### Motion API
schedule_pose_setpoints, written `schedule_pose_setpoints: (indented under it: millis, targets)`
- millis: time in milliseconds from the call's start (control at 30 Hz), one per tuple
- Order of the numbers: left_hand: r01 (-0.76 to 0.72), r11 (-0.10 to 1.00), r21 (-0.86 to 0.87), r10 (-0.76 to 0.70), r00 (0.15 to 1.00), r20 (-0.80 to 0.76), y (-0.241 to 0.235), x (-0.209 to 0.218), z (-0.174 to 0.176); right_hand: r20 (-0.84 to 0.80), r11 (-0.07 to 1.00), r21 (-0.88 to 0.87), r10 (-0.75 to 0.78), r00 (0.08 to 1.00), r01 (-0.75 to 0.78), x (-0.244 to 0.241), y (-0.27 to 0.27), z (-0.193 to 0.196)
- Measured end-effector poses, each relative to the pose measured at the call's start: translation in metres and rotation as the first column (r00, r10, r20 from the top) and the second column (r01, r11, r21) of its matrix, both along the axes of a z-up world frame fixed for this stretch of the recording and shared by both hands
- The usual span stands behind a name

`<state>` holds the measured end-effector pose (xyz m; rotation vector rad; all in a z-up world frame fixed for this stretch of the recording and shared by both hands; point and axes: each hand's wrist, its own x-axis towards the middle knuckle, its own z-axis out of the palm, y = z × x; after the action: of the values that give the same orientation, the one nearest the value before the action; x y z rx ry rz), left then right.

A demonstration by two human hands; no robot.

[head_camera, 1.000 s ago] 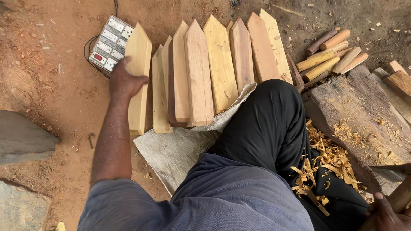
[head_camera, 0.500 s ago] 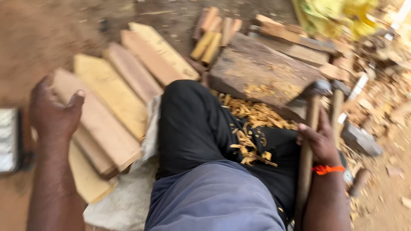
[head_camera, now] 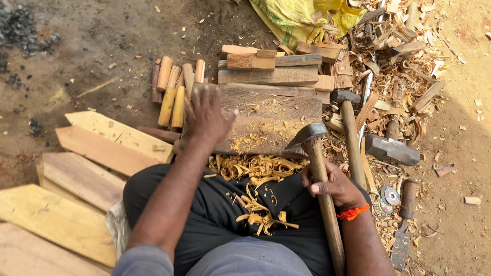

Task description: The person sits on the ground and uses a hammer and chisel to carve and shape small wooden blocks. They repeatedly strike the chisel to remove wood shavings, occasionally rotating the block to work on different sides. Finished pieces are placed aside.

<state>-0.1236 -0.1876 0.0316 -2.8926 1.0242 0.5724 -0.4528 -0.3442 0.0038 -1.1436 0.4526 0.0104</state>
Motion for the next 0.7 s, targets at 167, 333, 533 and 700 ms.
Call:
schedule_pose_setpoints:
  millis: [167,333,533,700]
  targets:
    - [0.551,0.774,-0.313,-0.63,0.719,-0.292,-0.004,-0.103,-0.033,-0.042,0.999,0.045,0.014,0.999,-0.012,-0.006,-0.005,0.003]
    - [0.436,0.798,-0.416,-0.586,0.721,-0.369,-0.038,-0.067,-0.025,-0.059,0.992,0.082,0.103,0.993,-0.098,-0.005,-0.01,-0.004]
    - [0.42,0.822,-0.384,-0.327,0.901,0.286,-0.164,0.082,-0.076,0.011,0.971,0.195,0.142,0.99,-0.141,0.001,-0.018,-0.014]
    - [0.138,0.909,-0.393,-0.199,0.973,-0.12,-0.165,0.103,-0.082,0.027,0.962,0.244,0.121,0.992,-0.124,-0.003,-0.019,-0.02]
